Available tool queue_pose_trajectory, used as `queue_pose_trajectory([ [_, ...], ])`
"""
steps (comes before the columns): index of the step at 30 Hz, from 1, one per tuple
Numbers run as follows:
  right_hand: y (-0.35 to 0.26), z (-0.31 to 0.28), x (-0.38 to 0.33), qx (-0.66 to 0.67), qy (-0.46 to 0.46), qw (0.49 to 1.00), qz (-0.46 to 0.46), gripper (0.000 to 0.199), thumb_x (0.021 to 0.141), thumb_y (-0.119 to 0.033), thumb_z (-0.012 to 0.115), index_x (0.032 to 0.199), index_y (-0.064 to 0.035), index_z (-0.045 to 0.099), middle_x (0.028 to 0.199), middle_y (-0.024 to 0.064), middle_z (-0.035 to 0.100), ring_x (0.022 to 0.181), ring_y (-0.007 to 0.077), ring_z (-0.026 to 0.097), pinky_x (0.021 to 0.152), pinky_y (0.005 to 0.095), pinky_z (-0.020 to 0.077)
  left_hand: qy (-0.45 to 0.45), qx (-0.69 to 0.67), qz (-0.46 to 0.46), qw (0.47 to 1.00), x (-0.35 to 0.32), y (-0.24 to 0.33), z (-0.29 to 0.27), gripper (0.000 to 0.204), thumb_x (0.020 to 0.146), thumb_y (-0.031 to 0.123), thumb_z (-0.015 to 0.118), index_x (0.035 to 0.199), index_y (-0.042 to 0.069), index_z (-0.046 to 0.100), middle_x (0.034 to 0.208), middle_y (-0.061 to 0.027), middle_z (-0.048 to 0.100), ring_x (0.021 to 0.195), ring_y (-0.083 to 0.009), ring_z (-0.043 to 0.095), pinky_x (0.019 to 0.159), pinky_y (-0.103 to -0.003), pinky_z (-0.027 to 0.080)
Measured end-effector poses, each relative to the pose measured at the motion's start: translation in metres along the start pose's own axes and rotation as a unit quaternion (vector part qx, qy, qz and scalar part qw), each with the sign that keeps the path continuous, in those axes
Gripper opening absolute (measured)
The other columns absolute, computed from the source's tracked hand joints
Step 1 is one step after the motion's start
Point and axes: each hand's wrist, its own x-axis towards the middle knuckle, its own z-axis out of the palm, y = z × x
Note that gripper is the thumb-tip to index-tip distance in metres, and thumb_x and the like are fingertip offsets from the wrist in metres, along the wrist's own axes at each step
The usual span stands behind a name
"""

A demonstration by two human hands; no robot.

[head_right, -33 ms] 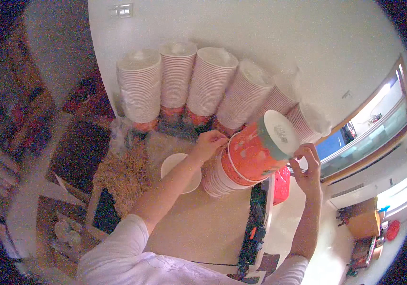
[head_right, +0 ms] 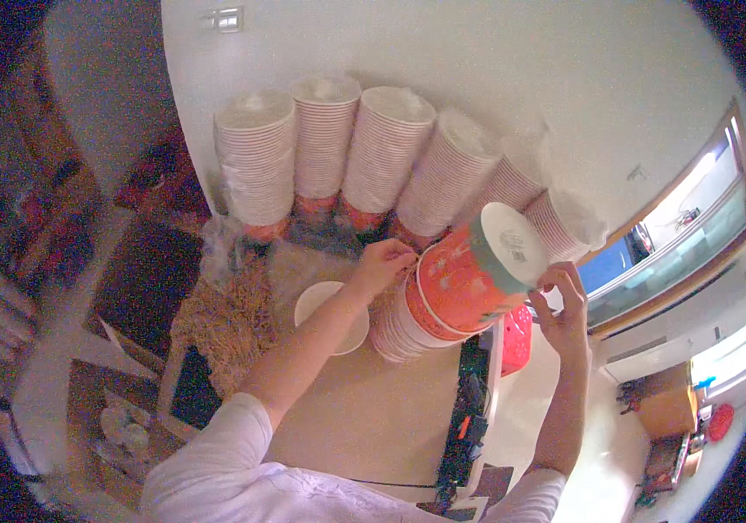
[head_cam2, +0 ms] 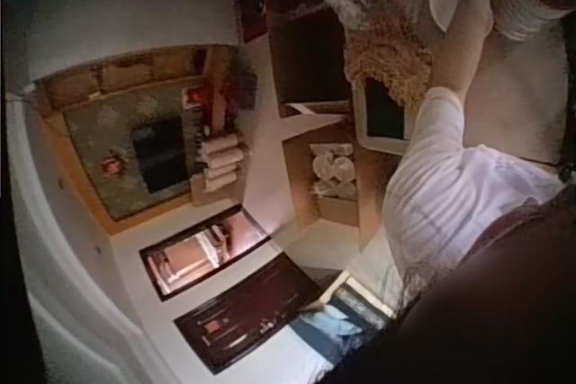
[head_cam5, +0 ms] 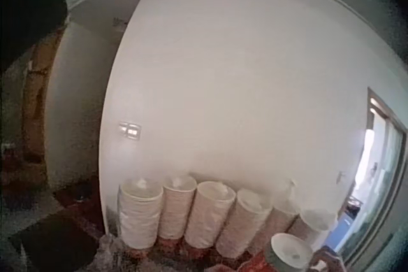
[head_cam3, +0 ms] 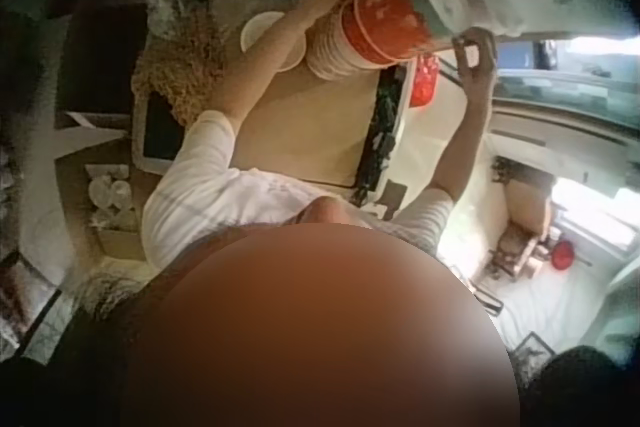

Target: Packing paper food containers into plastic bags and placing them into a cardboard box.

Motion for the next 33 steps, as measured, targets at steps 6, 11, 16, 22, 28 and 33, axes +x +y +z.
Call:
queue_pose_trajectory([
  [6,-0.001,0.007,-0.001,-0.005,-0.033,0.999,-0.010,0.018,0.065,0.000,0.061,0.079,0.0005,0.050,0.076,0.0089,0.047,0.067,0.0182,0.047,0.059,0.0278,0.0395,0.030,0.058,-0.038,0.997,0.004,-0.023,-0.003,0.015,0.072,0.012,0.062,0.078,-0.001,0.062,0.069,-0.0086,0.062,0.063,-0.0111,0.057,0.059,-0.024,0.045],
  [11,0.000,0.016,-0.013,0.024,-0.037,0.999,0.001,0.023,0.058,0.005,0.060,0.078,-0.0015,0.051,0.078,0.0094,0.049,0.067,0.0197,0.047,0.058,0.0274,0.0395,-0.017,0.055,-0.045,0.997,-0.011,0.011,0.006,0.014,0.072,0.012,0.062,0.079,-0.001,0.063,0.068,-0.0078,0.062,0.063,-0.0112,0.057,0.058,-0.025,0.045],
  [16,0.002,0.022,-0.012,0.044,-0.045,0.998,0.007,0.022,0.058,0.004,0.061,0.078,-0.0021,0.052,0.080,0.0097,0.049,0.068,0.0196,0.047,0.058,0.0275,0.0403,-0.010,0.024,-0.028,0.999,-0.005,-0.005,-0.005,0.014,0.073,0.010,0.062,0.080,-0.002,0.063,0.068,-0.0075,0.062,0.063,-0.0106,0.056,0.058,-0.024,0.044],
  [22,0.007,0.018,-0.014,0.029,-0.055,0.998,0.015,0.020,0.059,0.001,0.062,0.076,-0.0016,0.051,0.079,0.0094,0.049,0.067,0.0192,0.047,0.058,0.0271,0.0401,-0.065,-0.046,-0.098,0.992,-0.013,0.008,-0.005,0.012,0.075,0.007,0.059,0.083,-0.001,0.063,0.070,-0.0045,0.060,0.060,-0.0100,0.054,0.055,-0.022,0.042],
  [28,0.006,0.018,-0.013,0.031,-0.050,0.998,0.003,0.020,0.059,0.001,0.063,0.075,-0.0018,0.051,0.078,0.0088,0.049,0.066,0.0186,0.047,0.057,0.0271,0.0394,-0.189,-0.166,-0.204,0.946,-0.003,-0.014,-0.031,0.016,0.077,0.010,0.057,0.091,0.004,0.063,0.067,0.0018,0.055,0.055,-0.0072,0.046,0.050,-0.020,0.036],
  [33,0.011,0.020,-0.015,0.034,-0.064,0.997,-0.001,0.022,0.058,0.002,0.065,0.076,-0.0023,0.052,0.076,0.0079,0.050,0.069,0.0189,0.048,0.057,0.0271,0.0395,-0.152,-0.085,-0.162,0.971,0.000,-0.006,-0.030,0.015,0.076,0.008,0.058,0.089,0.003,0.063,0.063,-0.0015,0.057,0.054,-0.0083,0.051,0.047,-0.021,0.038],
])
